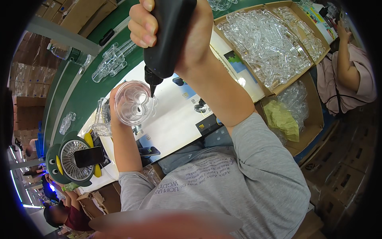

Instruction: Assembling clear plastic components and applying liquid from a squeeze bottle on a factory assembly line.

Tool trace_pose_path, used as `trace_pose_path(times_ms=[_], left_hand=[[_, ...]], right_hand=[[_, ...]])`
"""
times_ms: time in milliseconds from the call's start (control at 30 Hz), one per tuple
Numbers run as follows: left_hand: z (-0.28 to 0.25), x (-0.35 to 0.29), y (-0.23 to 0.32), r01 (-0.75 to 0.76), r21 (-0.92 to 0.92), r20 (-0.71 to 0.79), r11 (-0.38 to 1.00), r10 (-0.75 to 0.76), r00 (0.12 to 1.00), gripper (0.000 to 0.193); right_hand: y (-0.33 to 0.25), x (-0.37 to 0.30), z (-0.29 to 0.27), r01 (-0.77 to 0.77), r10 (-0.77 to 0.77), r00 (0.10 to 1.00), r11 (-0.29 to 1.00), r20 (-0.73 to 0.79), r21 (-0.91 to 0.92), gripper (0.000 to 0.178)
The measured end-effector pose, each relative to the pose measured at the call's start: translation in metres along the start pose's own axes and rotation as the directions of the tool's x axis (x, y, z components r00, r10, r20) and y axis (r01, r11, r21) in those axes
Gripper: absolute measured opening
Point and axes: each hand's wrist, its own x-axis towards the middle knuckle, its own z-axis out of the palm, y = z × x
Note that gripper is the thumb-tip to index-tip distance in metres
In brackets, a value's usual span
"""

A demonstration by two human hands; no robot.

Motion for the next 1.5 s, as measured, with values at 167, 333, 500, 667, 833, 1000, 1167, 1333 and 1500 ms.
trace_pose_path(times_ms=[167, 333, 500, 667, 833, 1000, 1167, 1333, 1500], left_hand=[[-0.002, -0.003, -0.008, -0.001, -0.05, -0.022, 0.999, 0.0, 1.0, 0.053], [-0.003, -0.003, -0.013, 0.046, -0.163, 0.051, 0.986, -0.038, 0.998, 0.049], [0.004, -0.002, -0.014, 0.085, -0.256, 0.087, 0.963, -0.064, 0.994, 0.05], [-0.002, -0.011, -0.023, 0.138, -0.295, 0.085, 0.945, -0.118, 0.989, 0.051], [0.005, -0.008, -0.022, 0.203, -0.387, 0.195, 0.9, -0.135, 0.972, 0.051], [0.0, -0.014, -0.025, 0.235, -0.411, 0.235, 0.881, -0.146, 0.961, 0.05], [0.003, -0.014, -0.026, 0.253, -0.425, 0.275, 0.869, -0.142, 0.951, 0.048], [0.004, -0.014, -0.025, 0.291, -0.478, 0.337, 0.828, -0.134, 0.932, 0.05], [0.017, -0.016, -0.02, 0.223, -0.404, 0.282, 0.887, -0.111, 0.953, 0.04]], right_hand=[[-0.002, 0.002, 0.044, 0.139, 0.186, 0.821, 0.851, -0.539, 0.506, 0.038], [0.001, 0.002, 0.001, -0.01, 0.011, 0.998, 1.0, 0.063, -0.006, 0.039], [0.0, 0.003, 0.003, -0.039, 0.042, 0.995, 0.998, 0.085, -0.041, 0.04], [0.0, 0.006, 0.023, -0.061, 0.07, 0.992, 0.995, 0.109, -0.081, 0.039], [-0.003, 0.006, 0.009, -0.101, 0.118, 0.985, 0.986, 0.122, -0.135, 0.04], [0.0, 0.005, 0.072, 0.105, 0.333, 0.807, 0.732, -0.488, 0.673, 0.04], [-0.002, 0.008, 0.03, -0.138, 0.159, 0.983, 0.972, 0.096, -0.189, 0.04], [-0.001, 0.005, 0.074, 0.064, 0.391, 0.793, 0.708, -0.467, 0.703, 0.041], [0.0, 0.005, 0.072, 0.048, 0.405, 0.798, 0.695, -0.446, 0.718, 0.041]])
